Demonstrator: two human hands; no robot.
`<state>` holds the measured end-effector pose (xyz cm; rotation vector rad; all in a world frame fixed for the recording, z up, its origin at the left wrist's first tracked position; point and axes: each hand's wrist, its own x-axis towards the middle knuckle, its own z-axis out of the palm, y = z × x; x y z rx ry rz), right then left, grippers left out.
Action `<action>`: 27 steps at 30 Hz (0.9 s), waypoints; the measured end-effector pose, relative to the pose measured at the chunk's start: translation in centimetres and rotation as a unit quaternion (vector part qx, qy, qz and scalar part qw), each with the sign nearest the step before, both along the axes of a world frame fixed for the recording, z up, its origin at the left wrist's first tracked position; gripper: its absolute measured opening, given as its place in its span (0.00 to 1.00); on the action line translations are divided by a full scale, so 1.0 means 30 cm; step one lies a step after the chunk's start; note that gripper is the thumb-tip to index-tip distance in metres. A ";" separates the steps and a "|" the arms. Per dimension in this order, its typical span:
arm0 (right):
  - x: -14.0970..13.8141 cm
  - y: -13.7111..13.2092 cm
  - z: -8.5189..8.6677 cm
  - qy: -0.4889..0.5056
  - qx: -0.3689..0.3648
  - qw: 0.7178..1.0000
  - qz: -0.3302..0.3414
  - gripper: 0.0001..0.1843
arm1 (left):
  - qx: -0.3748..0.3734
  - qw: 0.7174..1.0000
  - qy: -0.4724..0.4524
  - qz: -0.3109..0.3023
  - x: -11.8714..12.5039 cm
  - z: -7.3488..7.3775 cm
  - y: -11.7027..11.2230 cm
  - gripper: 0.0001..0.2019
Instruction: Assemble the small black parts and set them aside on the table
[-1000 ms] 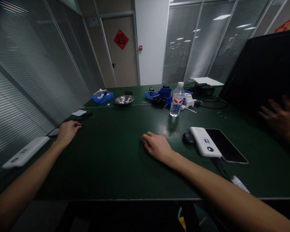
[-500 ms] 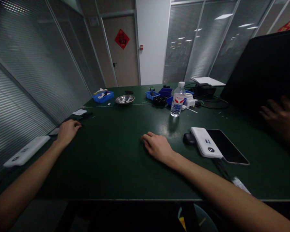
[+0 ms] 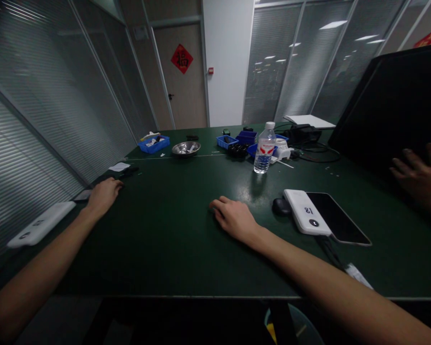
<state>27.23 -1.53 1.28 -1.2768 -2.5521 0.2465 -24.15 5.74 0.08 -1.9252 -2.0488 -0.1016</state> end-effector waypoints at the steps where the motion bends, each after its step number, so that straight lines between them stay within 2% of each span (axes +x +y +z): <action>1: -0.001 0.001 -0.001 -0.001 0.001 1.000 -0.001 0.16 | 0.001 1.000 0.001 0.003 0.002 -0.001 0.001 0.17; 9: -0.002 -0.002 0.001 0.004 0.004 1.000 -0.001 0.16 | 0.024 1.000 0.002 0.001 -0.009 -0.021 0.006 0.16; 27: -0.003 -0.009 0.017 0.007 -0.007 1.000 0.002 0.16 | 0.023 0.998 -0.044 0.031 0.008 -0.005 -0.001 0.17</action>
